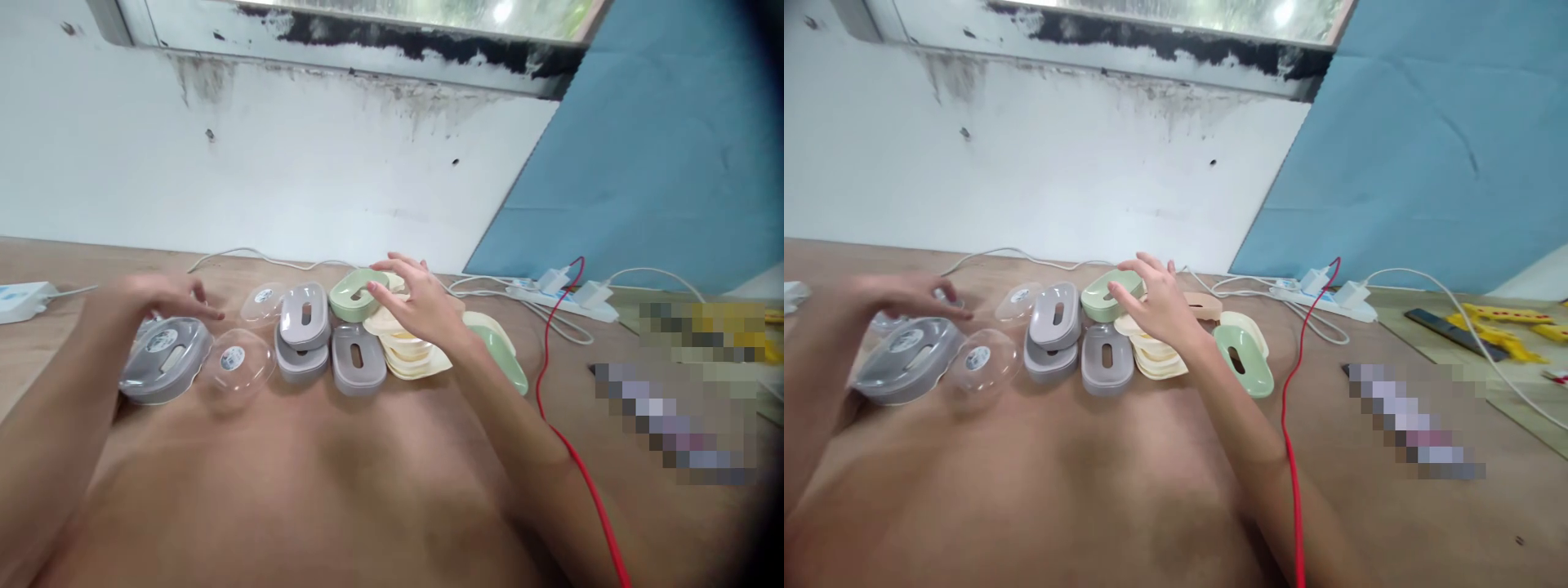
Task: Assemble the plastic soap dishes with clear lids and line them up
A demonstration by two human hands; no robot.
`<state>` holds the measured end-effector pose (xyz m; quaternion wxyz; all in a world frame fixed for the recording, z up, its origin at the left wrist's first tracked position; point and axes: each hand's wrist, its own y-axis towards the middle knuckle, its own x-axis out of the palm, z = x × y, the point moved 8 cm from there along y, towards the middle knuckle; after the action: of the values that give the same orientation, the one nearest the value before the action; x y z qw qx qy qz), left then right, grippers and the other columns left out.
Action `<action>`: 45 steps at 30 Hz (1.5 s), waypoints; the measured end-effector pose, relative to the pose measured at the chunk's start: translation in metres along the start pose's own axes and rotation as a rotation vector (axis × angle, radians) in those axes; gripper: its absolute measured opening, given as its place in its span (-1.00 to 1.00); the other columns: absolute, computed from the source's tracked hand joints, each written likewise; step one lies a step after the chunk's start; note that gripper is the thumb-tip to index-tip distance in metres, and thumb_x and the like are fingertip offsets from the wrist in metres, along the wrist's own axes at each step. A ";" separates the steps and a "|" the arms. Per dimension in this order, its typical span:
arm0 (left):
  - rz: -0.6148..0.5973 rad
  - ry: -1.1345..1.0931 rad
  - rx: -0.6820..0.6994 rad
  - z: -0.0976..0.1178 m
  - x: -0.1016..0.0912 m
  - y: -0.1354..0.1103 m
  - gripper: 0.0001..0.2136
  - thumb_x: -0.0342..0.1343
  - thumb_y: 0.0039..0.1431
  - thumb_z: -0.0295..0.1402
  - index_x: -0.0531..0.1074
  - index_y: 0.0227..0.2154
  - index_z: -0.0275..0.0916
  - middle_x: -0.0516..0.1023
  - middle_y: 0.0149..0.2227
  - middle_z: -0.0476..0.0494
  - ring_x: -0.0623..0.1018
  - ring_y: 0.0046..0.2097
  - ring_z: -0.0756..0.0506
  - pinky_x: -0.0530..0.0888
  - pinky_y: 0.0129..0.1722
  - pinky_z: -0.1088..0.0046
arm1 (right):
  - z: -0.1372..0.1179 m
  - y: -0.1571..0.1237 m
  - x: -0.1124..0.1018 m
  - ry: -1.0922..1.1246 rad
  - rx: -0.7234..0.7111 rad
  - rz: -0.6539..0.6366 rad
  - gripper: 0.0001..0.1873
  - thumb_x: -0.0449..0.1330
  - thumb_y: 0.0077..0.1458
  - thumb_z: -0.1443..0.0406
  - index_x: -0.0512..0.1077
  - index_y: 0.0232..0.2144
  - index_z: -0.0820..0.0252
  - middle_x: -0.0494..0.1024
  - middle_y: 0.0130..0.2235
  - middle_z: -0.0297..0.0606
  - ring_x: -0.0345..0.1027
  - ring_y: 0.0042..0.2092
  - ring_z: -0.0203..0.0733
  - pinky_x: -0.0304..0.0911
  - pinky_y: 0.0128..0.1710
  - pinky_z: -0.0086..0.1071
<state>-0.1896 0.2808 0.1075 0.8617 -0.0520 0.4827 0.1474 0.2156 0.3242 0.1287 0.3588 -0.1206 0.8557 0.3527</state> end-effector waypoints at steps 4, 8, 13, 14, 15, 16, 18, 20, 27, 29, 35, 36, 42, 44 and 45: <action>-0.074 0.325 -0.157 -0.031 0.019 -0.033 -0.35 0.45 -0.54 0.28 0.41 -0.56 -0.16 0.44 -0.56 -0.06 0.47 -0.35 -0.28 0.40 -0.25 0.21 | -0.010 0.000 -0.006 0.074 0.017 -0.033 -0.68 0.21 0.37 0.04 0.57 0.00 0.05 0.50 0.26 -0.06 0.07 0.50 0.14 -0.03 0.45 0.22; -0.078 0.441 -0.126 -0.032 0.043 -0.055 -0.33 0.32 -0.26 0.33 0.48 -0.24 -0.12 0.45 -0.32 -0.11 0.44 -0.36 -0.26 0.36 -0.27 0.22 | -0.007 0.000 -0.013 0.108 0.045 -0.021 -0.65 0.20 0.38 0.03 0.56 0.05 0.05 0.48 0.27 -0.05 0.05 0.49 0.16 0.02 0.43 0.19; -0.116 0.442 -0.109 -0.018 0.041 -0.052 -0.43 0.31 -0.12 0.12 0.48 -0.10 -0.10 0.45 -0.21 -0.13 0.47 -0.35 -0.22 0.35 -0.30 0.31 | -0.016 0.000 -0.017 0.173 -0.014 0.039 -0.71 0.20 0.38 0.03 0.58 -0.09 0.04 0.58 0.15 -0.15 0.19 0.42 0.08 0.13 0.39 0.09; -0.111 0.438 -0.102 -0.008 0.035 -0.051 -0.44 0.30 -0.09 0.13 0.48 -0.08 -0.09 0.45 -0.22 -0.13 0.49 -0.31 -0.24 0.35 -0.30 0.32 | -0.021 0.000 -0.019 0.213 -0.035 0.072 -0.71 0.20 0.38 0.02 0.58 -0.15 0.05 0.61 0.08 -0.17 0.29 0.36 0.07 0.20 0.35 0.05; -0.097 0.427 -0.086 0.005 0.027 -0.051 -0.42 0.27 -0.05 0.16 0.48 -0.04 -0.08 0.46 -0.22 -0.14 0.50 -0.26 -0.28 0.35 -0.28 0.32 | -0.026 -0.001 -0.019 0.267 -0.046 0.106 -0.68 0.19 0.38 -0.01 0.58 -0.20 0.06 0.63 0.01 -0.18 0.38 0.26 0.05 0.28 0.29 0.01; -0.077 0.412 -0.060 0.021 0.020 -0.054 -0.38 0.24 -0.02 0.23 0.47 0.00 -0.06 0.48 -0.21 -0.16 0.51 -0.20 -0.32 0.36 -0.27 0.30 | -0.030 -0.002 -0.019 0.337 -0.042 0.131 -0.63 0.19 0.37 -0.04 0.57 -0.24 0.07 0.64 -0.05 -0.18 0.46 0.16 0.03 0.36 0.21 -0.03; -0.001 0.268 0.076 0.069 0.009 -0.065 -0.34 0.23 -0.01 0.32 0.49 -0.01 -0.05 0.55 -0.11 -0.19 0.54 -0.12 -0.34 0.38 -0.22 0.26 | -0.036 -0.004 -0.008 0.515 0.013 0.086 -0.55 0.21 0.31 -0.14 0.55 -0.20 0.08 0.63 -0.08 -0.18 0.53 0.00 -0.02 0.47 0.05 -0.09; -0.004 0.005 0.211 0.118 0.016 -0.082 -0.33 0.23 0.02 0.34 0.45 0.04 -0.01 0.60 -0.12 -0.14 0.58 -0.17 -0.29 0.43 -0.23 0.26 | -0.043 -0.009 0.015 0.698 0.102 -0.101 -0.44 0.32 0.19 -0.20 0.51 0.00 0.05 0.61 0.02 -0.16 0.54 0.00 -0.03 0.53 0.00 -0.13; -0.210 -0.573 0.474 0.204 0.081 -0.110 -0.52 0.24 0.25 0.10 0.41 0.09 -0.03 0.66 -0.07 -0.12 0.64 -0.15 -0.21 0.49 -0.28 0.37 | -0.034 -0.021 0.047 0.945 0.257 -0.382 0.02 0.53 -0.09 -0.17 0.30 0.35 -0.14 0.61 0.09 -0.16 0.59 0.02 0.08 0.58 -0.04 -0.08; -0.266 -0.605 0.478 0.203 0.086 -0.105 -0.53 0.23 0.27 0.11 0.41 0.09 -0.05 0.65 -0.06 -0.12 0.64 -0.14 -0.20 0.50 -0.26 0.36 | -0.023 -0.019 0.045 0.949 0.278 -0.415 -0.03 0.54 -0.08 -0.11 0.33 0.33 -0.15 0.61 0.08 -0.18 0.60 0.01 0.08 0.58 -0.06 -0.09; -0.163 -0.372 0.418 0.178 0.073 -0.087 -0.45 0.17 0.21 0.26 0.47 0.03 -0.05 0.64 -0.04 -0.15 0.61 -0.11 -0.26 0.49 -0.18 0.26 | 0.003 -0.013 0.028 0.808 0.245 -0.375 -0.28 0.53 -0.06 -0.03 0.38 0.08 -0.04 0.67 -0.04 -0.22 0.61 0.00 0.06 0.54 0.00 -0.03; -0.136 -0.311 0.412 0.175 0.074 -0.085 -0.45 0.14 0.22 0.26 0.49 0.03 -0.05 0.64 -0.02 -0.16 0.61 -0.09 -0.28 0.49 -0.15 0.23 | 0.005 -0.013 0.026 0.757 0.230 -0.376 -0.27 0.54 -0.10 -0.02 0.36 0.04 -0.03 0.67 -0.10 -0.26 0.61 -0.05 0.04 0.55 -0.04 -0.05; -0.113 -0.162 0.476 0.176 0.104 -0.081 -0.44 0.14 0.26 0.19 0.45 0.14 -0.08 0.55 0.19 -0.21 0.54 0.14 -0.36 0.46 0.10 0.12 | 0.003 -0.013 0.011 0.147 0.078 -0.353 -0.22 0.60 -0.27 -0.03 0.39 -0.07 0.06 0.59 -0.04 -0.20 0.51 0.02 0.13 0.45 -0.03 -0.04; -0.102 -0.187 0.500 0.179 0.110 -0.081 -0.42 0.15 0.26 0.19 0.44 0.16 -0.08 0.53 0.22 -0.21 0.52 0.18 -0.36 0.44 0.16 0.11 | -0.006 -0.013 0.003 -0.053 0.025 -0.319 -0.23 0.61 -0.28 0.04 0.45 -0.02 0.05 0.55 0.08 -0.15 0.39 0.18 0.25 0.35 0.13 0.08; -0.095 -0.209 0.509 0.180 0.112 -0.081 -0.42 0.16 0.26 0.19 0.44 0.17 -0.09 0.54 0.22 -0.20 0.52 0.18 -0.35 0.44 0.17 0.11 | -0.013 -0.014 0.002 -0.105 -0.003 -0.314 -0.20 0.61 -0.28 0.07 0.46 0.04 0.02 0.53 0.13 -0.14 0.33 0.24 0.28 0.29 0.20 0.13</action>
<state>0.0373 0.2681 0.1039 0.8982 0.1589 0.4097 -0.0144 0.2142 0.3055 0.1266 0.4538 -0.2350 0.8057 0.2995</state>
